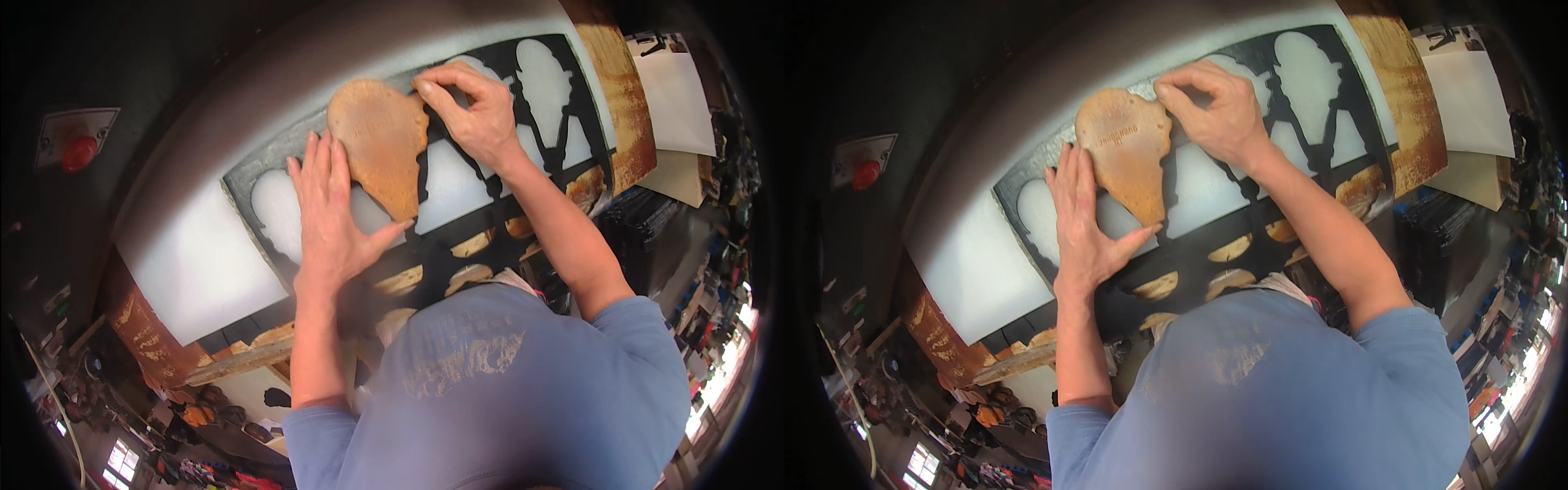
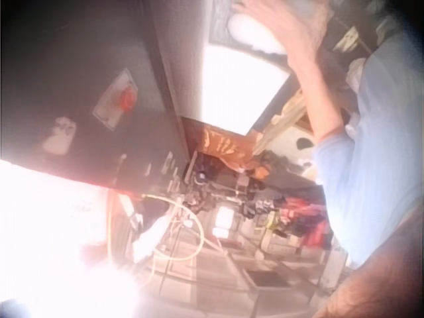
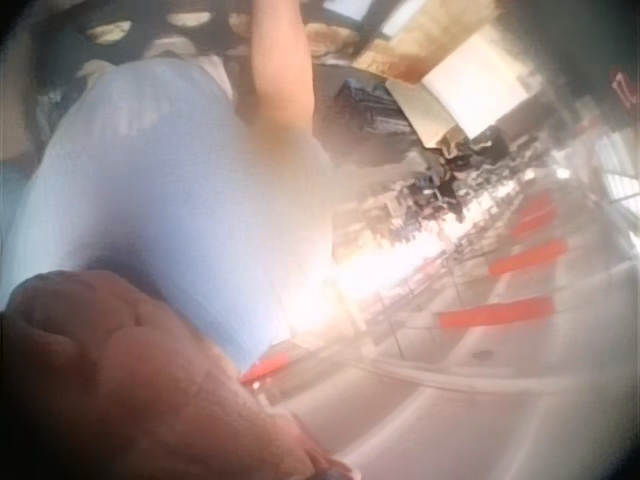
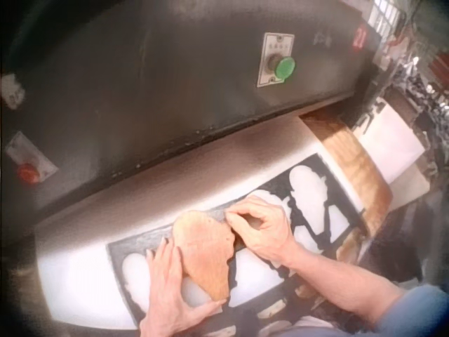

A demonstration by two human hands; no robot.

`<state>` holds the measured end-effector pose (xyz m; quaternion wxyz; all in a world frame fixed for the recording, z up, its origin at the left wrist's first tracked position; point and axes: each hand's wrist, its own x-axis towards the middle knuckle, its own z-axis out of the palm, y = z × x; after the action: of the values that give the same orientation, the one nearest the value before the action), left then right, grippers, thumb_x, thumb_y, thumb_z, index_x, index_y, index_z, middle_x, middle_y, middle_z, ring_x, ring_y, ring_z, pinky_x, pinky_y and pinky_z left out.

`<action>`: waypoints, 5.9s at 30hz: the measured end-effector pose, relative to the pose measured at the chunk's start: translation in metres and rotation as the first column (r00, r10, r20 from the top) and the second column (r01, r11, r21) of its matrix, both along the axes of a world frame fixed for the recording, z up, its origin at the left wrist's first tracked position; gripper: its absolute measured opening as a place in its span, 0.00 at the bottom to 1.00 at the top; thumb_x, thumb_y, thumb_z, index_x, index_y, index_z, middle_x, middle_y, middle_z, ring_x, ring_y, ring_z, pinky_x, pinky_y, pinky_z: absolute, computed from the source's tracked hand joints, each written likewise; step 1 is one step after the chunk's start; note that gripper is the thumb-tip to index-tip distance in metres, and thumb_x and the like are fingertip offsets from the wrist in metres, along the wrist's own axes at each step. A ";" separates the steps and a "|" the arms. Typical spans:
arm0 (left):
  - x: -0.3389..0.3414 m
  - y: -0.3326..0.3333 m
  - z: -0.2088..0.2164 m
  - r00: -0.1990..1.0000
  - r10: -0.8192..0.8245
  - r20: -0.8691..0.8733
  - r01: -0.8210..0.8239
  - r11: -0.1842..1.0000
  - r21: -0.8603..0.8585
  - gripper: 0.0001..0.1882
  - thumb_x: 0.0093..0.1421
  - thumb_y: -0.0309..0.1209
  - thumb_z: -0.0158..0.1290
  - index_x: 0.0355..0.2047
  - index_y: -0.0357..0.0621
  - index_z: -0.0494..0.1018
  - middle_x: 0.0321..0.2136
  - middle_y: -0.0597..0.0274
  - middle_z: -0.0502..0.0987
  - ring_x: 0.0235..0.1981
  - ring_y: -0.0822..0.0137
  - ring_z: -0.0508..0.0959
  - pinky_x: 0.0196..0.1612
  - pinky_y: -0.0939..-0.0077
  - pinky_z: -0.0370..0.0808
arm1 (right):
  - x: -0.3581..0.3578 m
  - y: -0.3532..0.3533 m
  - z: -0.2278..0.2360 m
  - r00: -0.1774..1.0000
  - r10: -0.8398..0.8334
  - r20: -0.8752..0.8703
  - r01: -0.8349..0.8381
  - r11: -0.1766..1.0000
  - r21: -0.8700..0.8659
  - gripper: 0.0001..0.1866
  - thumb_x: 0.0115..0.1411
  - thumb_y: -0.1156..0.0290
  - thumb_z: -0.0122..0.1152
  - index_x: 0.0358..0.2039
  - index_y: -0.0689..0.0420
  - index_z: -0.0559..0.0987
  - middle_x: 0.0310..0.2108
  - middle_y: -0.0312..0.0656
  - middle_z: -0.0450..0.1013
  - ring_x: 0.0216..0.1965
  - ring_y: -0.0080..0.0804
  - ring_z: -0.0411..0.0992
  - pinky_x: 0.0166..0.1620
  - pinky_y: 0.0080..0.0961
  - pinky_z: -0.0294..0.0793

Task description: The person places a black plastic bag on a table, then moves to a machine and positions a black sheet with cutouts on its surface. They use a wooden tool to press and smooth the sheet, then peel away cutout pieces and place them into a bin. The person repeats the pressing and peeling steps on the same sheet.

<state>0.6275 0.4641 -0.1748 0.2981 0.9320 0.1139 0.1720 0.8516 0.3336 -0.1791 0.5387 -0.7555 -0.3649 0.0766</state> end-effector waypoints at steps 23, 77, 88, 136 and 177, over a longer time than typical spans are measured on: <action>-0.003 0.010 0.004 0.999 -0.016 -0.033 0.010 0.983 -0.185 0.66 0.37 0.44 0.83 0.75 0.50 0.58 0.72 0.45 0.59 0.75 0.27 0.53 0.72 0.21 0.47 | 0.004 0.007 0.014 0.942 0.318 0.104 -0.309 0.946 -0.093 0.18 0.53 0.81 0.69 0.46 0.61 0.87 0.37 0.42 0.81 0.39 0.38 0.76 0.47 0.32 0.74; -0.086 -0.125 -0.009 0.945 0.304 0.122 -0.322 0.929 0.180 0.10 0.54 0.26 0.69 0.35 0.48 0.80 0.31 0.65 0.81 0.36 0.59 0.79 0.39 0.64 0.70 | -0.027 -0.077 -0.014 0.926 0.055 0.373 -0.081 0.995 0.053 0.09 0.56 0.76 0.68 0.38 0.58 0.86 0.34 0.42 0.81 0.36 0.41 0.80 0.40 0.33 0.79; -0.089 -0.122 -0.016 0.950 0.302 0.080 -0.312 0.925 0.219 0.08 0.56 0.28 0.67 0.32 0.49 0.78 0.29 0.66 0.78 0.34 0.58 0.76 0.38 0.63 0.67 | -0.039 -0.075 -0.005 0.862 0.186 0.472 -0.166 0.982 -0.084 0.21 0.52 0.63 0.81 0.45 0.54 0.87 0.37 0.36 0.80 0.41 0.36 0.76 0.49 0.33 0.75; -0.082 -0.115 -0.019 0.912 0.290 0.291 -0.374 0.879 0.295 0.05 0.57 0.25 0.65 0.27 0.44 0.79 0.26 0.61 0.80 0.32 0.56 0.78 0.36 0.59 0.70 | 0.008 -0.135 0.080 0.943 -0.281 0.179 0.151 0.840 0.521 0.15 0.71 0.65 0.67 0.30 0.61 0.81 0.23 0.30 0.74 0.27 0.13 0.69 0.33 0.17 0.70; -0.009 -0.226 -0.048 0.699 0.711 0.078 -0.675 0.620 0.401 0.24 0.74 0.47 0.52 0.39 0.34 0.82 0.33 0.36 0.81 0.37 0.36 0.80 0.43 0.45 0.73 | 0.057 -0.311 -0.039 0.877 -0.083 0.473 0.099 0.995 -0.009 0.10 0.65 0.63 0.56 0.28 0.50 0.78 0.28 0.38 0.74 0.35 0.36 0.74 0.46 0.40 0.66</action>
<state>0.6184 0.2380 -0.2230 0.0065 0.8623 0.4395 0.2514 0.9084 0.0225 -0.2181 0.4243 -0.7766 -0.4476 -0.1289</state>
